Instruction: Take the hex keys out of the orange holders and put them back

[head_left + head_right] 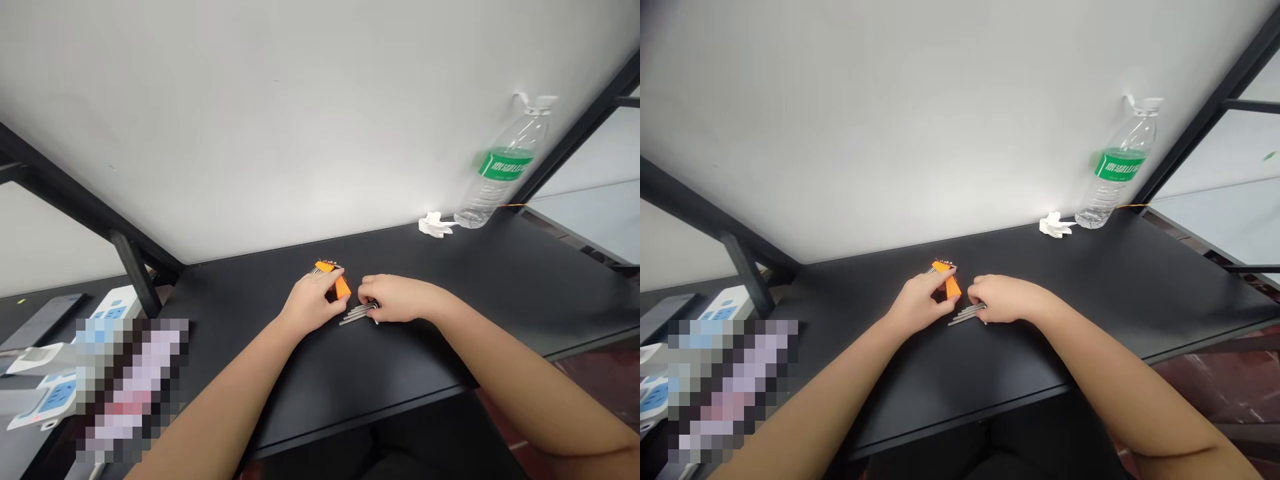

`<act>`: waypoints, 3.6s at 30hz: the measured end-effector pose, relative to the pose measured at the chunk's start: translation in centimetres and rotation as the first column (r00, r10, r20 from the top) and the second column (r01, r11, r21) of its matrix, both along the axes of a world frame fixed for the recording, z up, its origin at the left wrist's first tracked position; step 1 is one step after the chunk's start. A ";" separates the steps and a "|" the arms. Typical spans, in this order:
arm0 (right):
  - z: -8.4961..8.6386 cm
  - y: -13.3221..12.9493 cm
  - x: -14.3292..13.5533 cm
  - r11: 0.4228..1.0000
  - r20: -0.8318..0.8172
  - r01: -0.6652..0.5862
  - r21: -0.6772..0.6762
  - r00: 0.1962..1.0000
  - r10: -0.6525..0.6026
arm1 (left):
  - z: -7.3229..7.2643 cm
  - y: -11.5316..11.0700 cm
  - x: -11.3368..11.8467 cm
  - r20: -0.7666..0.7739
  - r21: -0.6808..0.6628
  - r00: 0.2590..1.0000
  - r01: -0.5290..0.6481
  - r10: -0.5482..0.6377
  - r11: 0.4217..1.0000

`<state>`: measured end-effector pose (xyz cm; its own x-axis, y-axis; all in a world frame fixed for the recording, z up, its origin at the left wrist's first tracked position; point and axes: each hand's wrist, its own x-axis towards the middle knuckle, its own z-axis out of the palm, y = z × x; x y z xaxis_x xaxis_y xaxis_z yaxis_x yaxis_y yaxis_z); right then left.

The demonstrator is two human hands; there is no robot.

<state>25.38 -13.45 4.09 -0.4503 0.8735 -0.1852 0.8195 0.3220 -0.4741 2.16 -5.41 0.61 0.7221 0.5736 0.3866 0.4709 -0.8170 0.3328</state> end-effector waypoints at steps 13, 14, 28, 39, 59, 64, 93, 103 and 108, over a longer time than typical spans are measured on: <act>-0.3 1.1 -2.8 0.919 -0.563 0.372 -0.132 0.735 -0.379 | 0.7 -0.9 0.4 0.058 -0.021 0.998 0.014 -0.013 1.000; -0.4 1.1 -2.9 0.914 -0.575 0.378 -0.144 0.720 -0.389 | 0.7 -0.9 0.4 0.056 -0.014 0.998 0.010 -0.010 1.000; -1.0 2.0 -1.2 0.842 -0.423 0.540 0.014 0.766 -0.484 | 0.1 -0.2 0.2 0.022 0.075 1.000 -0.015 0.013 0.997; -0.3 1.2 0.7 0.950 0.029 0.276 0.149 0.959 -0.283 | 0.1 -0.1 0.0 0.008 0.066 1.000 -0.019 0.018 0.998; 0.6 0.4 -1.6 0.942 -0.404 0.333 0.045 0.868 -0.288 | 0.4 -0.5 0.1 0.071 0.030 0.995 0.065 -0.068 0.997; -1.1 1.4 -2.8 0.904 -0.649 0.403 -0.143 0.652 -0.393 | 0.8 -0.8 0.3 0.043 0.034 0.994 0.099 -0.101 0.994; 0.9 0.0 1.5 0.996 0.109 0.075 0.048 0.991 -0.080 | 0.3 -0.1 0.0 -0.013 -0.014 1.000 0.014 -0.015 1.000; 0.7 -1.3 -1.3 0.998 0.162 0.059 0.022 0.985 -0.062 | 0.0 0.1 0.1 -0.010 -0.045 1.000 0.029 -0.030 0.999; -0.2 -0.2 -1.2 0.986 0.180 0.121 0.115 0.974 -0.141 | 0.0 0.3 0.0 0.023 -0.045 1.000 0.017 -0.016 0.999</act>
<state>24.20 -13.65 3.89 -0.2968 0.9412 -0.1614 0.9286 0.2450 -0.2787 2.21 -5.07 0.61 0.7228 0.5793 0.3768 0.4495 -0.8083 0.3803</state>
